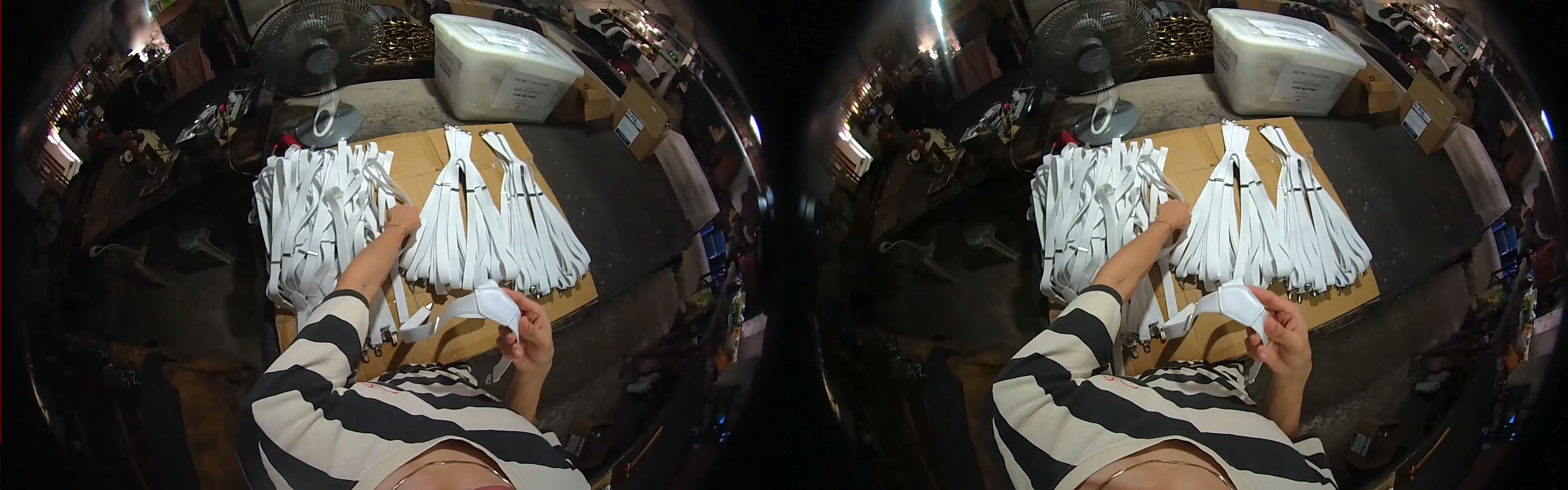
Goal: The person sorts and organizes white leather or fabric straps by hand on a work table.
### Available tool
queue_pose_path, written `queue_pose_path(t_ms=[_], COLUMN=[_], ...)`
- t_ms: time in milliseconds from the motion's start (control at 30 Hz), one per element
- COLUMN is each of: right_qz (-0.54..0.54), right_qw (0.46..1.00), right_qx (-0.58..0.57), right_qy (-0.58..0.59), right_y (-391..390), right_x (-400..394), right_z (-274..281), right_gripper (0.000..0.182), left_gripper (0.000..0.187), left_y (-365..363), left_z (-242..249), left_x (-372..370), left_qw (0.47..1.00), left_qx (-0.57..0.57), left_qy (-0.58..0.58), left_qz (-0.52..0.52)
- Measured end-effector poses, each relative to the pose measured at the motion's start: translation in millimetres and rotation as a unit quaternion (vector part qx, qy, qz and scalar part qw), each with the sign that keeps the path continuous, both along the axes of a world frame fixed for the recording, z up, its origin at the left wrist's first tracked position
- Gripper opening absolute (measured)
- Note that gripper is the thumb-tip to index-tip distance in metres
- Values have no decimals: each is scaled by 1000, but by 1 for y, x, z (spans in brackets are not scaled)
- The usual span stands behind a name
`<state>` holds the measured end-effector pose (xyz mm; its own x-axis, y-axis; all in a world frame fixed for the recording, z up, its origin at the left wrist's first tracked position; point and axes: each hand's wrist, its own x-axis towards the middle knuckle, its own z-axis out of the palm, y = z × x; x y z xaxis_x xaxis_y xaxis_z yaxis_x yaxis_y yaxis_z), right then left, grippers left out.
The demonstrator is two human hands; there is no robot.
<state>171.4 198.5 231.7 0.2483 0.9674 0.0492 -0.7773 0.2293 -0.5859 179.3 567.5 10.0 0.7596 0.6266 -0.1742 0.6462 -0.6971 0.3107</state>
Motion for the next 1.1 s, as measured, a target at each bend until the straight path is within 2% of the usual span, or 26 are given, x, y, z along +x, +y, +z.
queue_pose_path(t_ms=[33, 133, 167, 233, 300, 433, 500, 533, 567, 633, 700, 800, 833, 933, 967, 1033, 1067, 1100], right_qz=[2, -4, -4, 6, 20, 59, 86, 88, 92, 96, 141, 149, 148, 138, 131, 124, 113, 103], right_qw=[1000, 1000, 1000, 1000, 999, 998, 996, 996, 995, 994, 989, 988, 988, 989, 990, 991, 992, 993], right_qx=[2, -13, -24, -29, -30, -20, -35, -34, -45, -55, -38, -46, -48, -45, -46, -49, -52, -54], right_qy=[11, 9, 4, 5, 6, -5, 0, 2, -2, -6, -12, -12, -13, -23, -22, -21, -21, -21], right_y=[-1, 0, 2, 6, 12, 22, 27, 29, 32, 35, 37, 36, 35, 30, 27, 22, 20, 18], right_x=[1, 1, 1, 2, 3, 4, 3, 1, -1, -4, -7, -13, -14, -16, -17, -19, -19, -20], right_z=[-2, -3, -3, -5, -7, -11, -12, -12, -11, -9, -6, -7, -7, -8, -9, -11, -11, -11], right_gripper=[50, 52, 54, 54, 55, 54, 53, 53, 53, 53, 49, 49, 49, 50, 50, 50, 50, 50], left_gripper=[33, 24, 23, 22, 21, 20, 26, 32, 32, 35, 38, 37, 37, 36, 36, 31, 31, 28], left_y=[1, 11, 15, 28, 56, 93, 111, 131, 122, 95, 88, 69, 63, 45, 40, 27, 17, 6], left_z=[1, 1, 8, 32, 41, 73, 69, 38, 44, 50, 50, 46, 44, 52, 50, 44, 45, 46], left_x=[0, -6, -11, -25, -40, -91, -119, -130, -135, -142, -128, -103, -95, -75, -69, -64, -62, -61], left_qw=[999, 994, 982, 973, 935, 854, 875, 908, 907, 954, 957, 942, 942, 935, 935, 945, 946, 977], left_qx=[3, 51, 90, 97, 33, 113, 135, 146, 148, 118, 88, 203, 201, 285, 284, 232, 231, 159], left_qy=[49, -70, -130, -165, -328, -480, -410, -323, -322, -92, -93, -116, -116, -138, -139, -228, -227, -140], left_qz=[9, 65, 99, 130, 127, 169, 218, 225, 226, 259, 260, 242, 241, 162, 159, 24, 24, -5])
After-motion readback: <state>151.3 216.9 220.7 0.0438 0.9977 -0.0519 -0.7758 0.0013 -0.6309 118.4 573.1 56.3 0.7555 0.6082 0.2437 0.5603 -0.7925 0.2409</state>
